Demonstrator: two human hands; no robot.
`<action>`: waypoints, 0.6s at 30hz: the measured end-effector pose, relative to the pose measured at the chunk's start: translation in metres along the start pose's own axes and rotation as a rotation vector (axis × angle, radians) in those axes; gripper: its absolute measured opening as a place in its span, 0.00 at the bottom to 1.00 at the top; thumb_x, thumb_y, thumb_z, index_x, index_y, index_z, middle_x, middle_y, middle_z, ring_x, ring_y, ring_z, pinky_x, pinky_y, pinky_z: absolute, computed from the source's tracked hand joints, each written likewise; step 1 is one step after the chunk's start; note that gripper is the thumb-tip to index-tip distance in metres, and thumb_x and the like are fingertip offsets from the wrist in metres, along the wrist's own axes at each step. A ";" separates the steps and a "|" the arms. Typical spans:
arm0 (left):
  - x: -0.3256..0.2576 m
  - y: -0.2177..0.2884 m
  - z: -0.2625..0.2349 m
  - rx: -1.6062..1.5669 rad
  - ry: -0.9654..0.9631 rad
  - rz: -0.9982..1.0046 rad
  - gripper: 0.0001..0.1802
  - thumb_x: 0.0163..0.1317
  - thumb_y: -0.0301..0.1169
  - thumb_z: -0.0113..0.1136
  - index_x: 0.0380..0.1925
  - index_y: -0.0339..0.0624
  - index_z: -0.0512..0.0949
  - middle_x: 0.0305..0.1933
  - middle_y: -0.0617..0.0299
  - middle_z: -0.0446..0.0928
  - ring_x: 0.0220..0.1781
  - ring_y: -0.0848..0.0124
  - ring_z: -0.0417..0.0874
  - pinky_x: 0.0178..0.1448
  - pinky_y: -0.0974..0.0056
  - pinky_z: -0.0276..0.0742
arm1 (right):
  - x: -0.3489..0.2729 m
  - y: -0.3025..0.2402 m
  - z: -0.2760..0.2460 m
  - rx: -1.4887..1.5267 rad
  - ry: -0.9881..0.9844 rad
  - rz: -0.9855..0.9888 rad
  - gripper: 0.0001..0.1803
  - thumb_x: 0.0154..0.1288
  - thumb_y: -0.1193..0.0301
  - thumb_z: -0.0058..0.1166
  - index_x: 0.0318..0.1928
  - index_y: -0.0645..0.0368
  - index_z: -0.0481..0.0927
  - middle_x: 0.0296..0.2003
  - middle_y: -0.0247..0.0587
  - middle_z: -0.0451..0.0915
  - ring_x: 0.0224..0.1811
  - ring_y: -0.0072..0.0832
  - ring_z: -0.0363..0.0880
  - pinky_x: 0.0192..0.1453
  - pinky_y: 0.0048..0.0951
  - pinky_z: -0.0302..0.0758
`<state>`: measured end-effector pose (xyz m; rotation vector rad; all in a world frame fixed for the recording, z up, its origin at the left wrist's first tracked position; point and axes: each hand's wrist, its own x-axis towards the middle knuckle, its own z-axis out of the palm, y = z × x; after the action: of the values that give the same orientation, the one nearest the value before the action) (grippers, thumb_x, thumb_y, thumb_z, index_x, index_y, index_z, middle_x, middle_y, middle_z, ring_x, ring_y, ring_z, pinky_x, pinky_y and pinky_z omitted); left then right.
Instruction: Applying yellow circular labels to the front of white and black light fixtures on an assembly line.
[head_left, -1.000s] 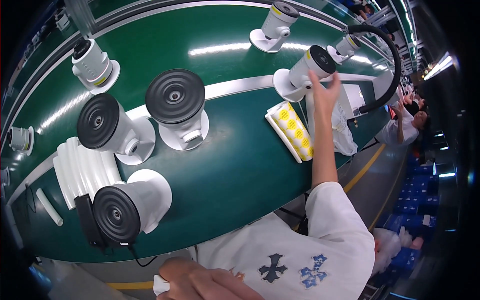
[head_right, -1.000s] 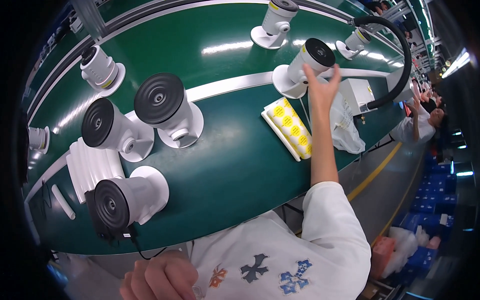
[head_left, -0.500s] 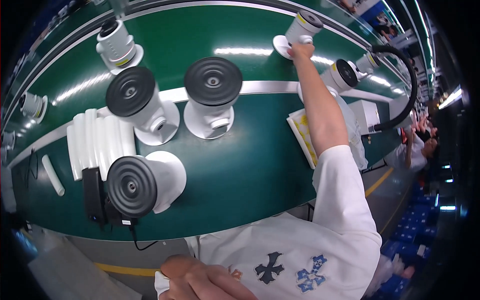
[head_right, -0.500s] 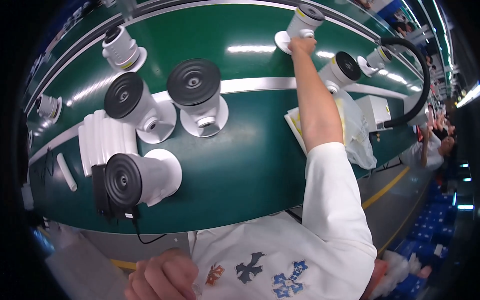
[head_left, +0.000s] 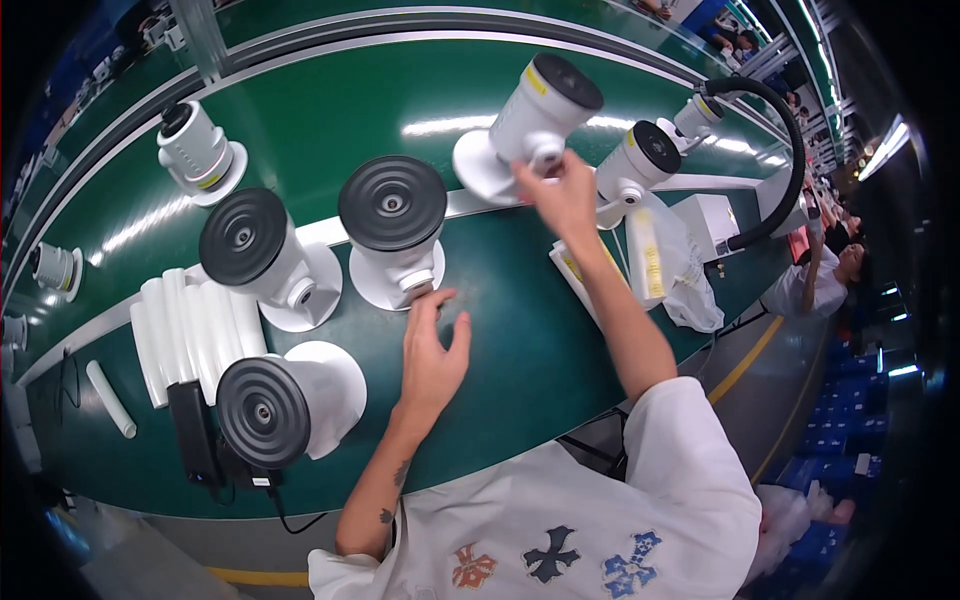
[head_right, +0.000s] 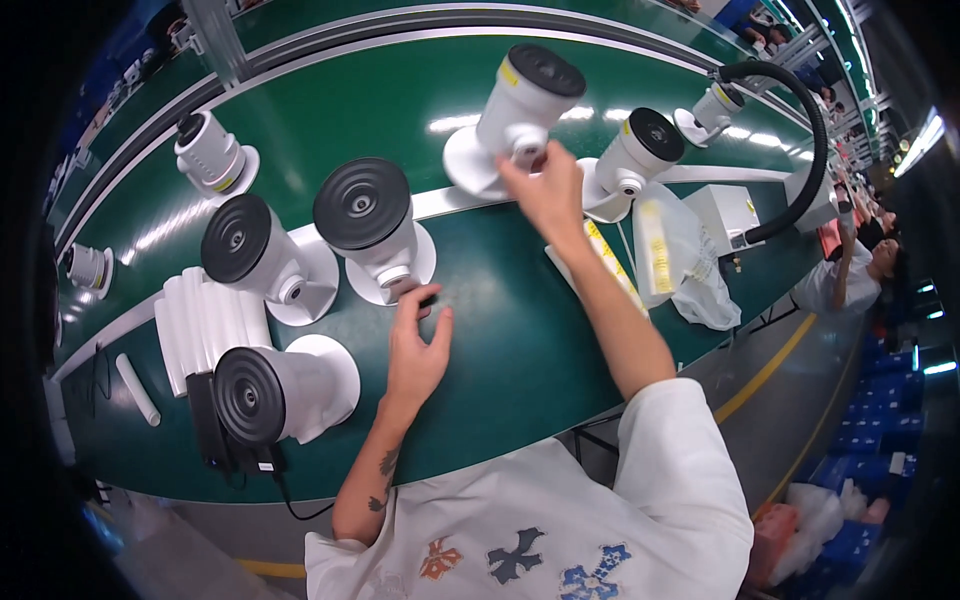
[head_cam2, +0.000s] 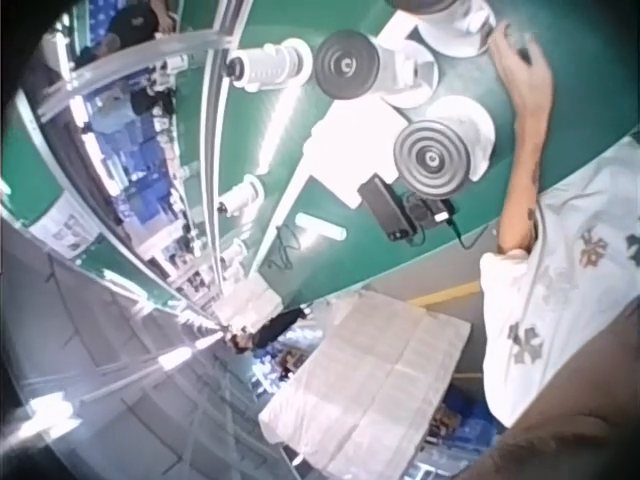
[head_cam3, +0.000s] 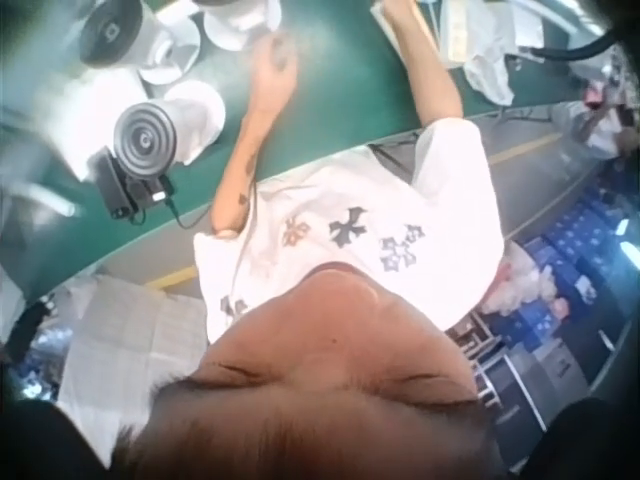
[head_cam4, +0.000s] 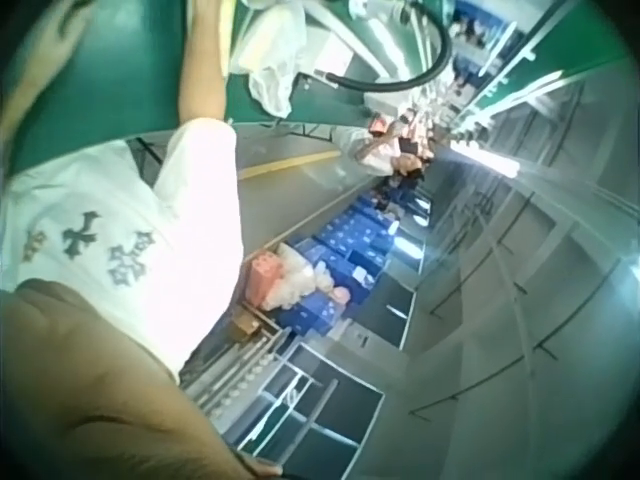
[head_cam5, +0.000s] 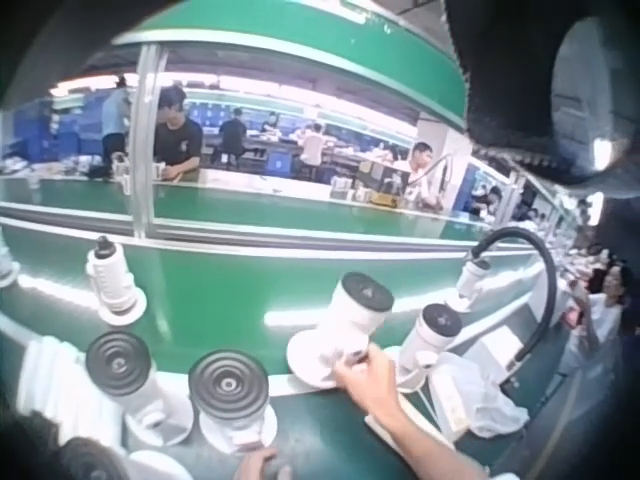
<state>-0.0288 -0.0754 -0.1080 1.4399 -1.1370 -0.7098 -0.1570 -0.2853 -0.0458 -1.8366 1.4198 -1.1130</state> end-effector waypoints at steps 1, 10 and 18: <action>0.000 0.000 -0.001 -0.005 -0.015 0.008 0.18 0.61 0.27 0.58 0.51 0.34 0.72 0.52 0.45 0.75 0.55 0.51 0.77 0.57 0.57 0.72 | -0.022 -0.005 -0.001 0.023 0.000 -0.007 0.22 0.50 0.62 0.68 0.32 0.72 0.78 0.24 0.54 0.82 0.28 0.33 0.85 0.33 0.32 0.78; 0.003 -0.002 0.005 0.033 0.064 -0.017 0.21 0.61 0.27 0.59 0.54 0.33 0.71 0.52 0.46 0.77 0.54 0.56 0.78 0.56 0.58 0.72 | -0.096 0.004 0.018 -0.086 0.001 -0.170 0.20 0.52 0.66 0.70 0.27 0.66 0.71 0.20 0.47 0.82 0.23 0.31 0.85 0.27 0.28 0.79; -0.005 -0.011 0.002 -0.060 0.073 0.039 0.05 0.56 0.19 0.63 0.30 0.32 0.75 0.40 0.51 0.79 0.41 0.61 0.81 0.48 0.64 0.76 | -0.117 -0.002 -0.016 -0.011 -0.115 -0.144 0.19 0.52 0.71 0.70 0.40 0.68 0.79 0.36 0.46 0.82 0.28 0.25 0.83 0.28 0.25 0.76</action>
<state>-0.0296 -0.0727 -0.1199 1.3790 -1.0755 -0.6538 -0.1814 -0.1716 -0.0683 -2.0034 1.2474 -1.0512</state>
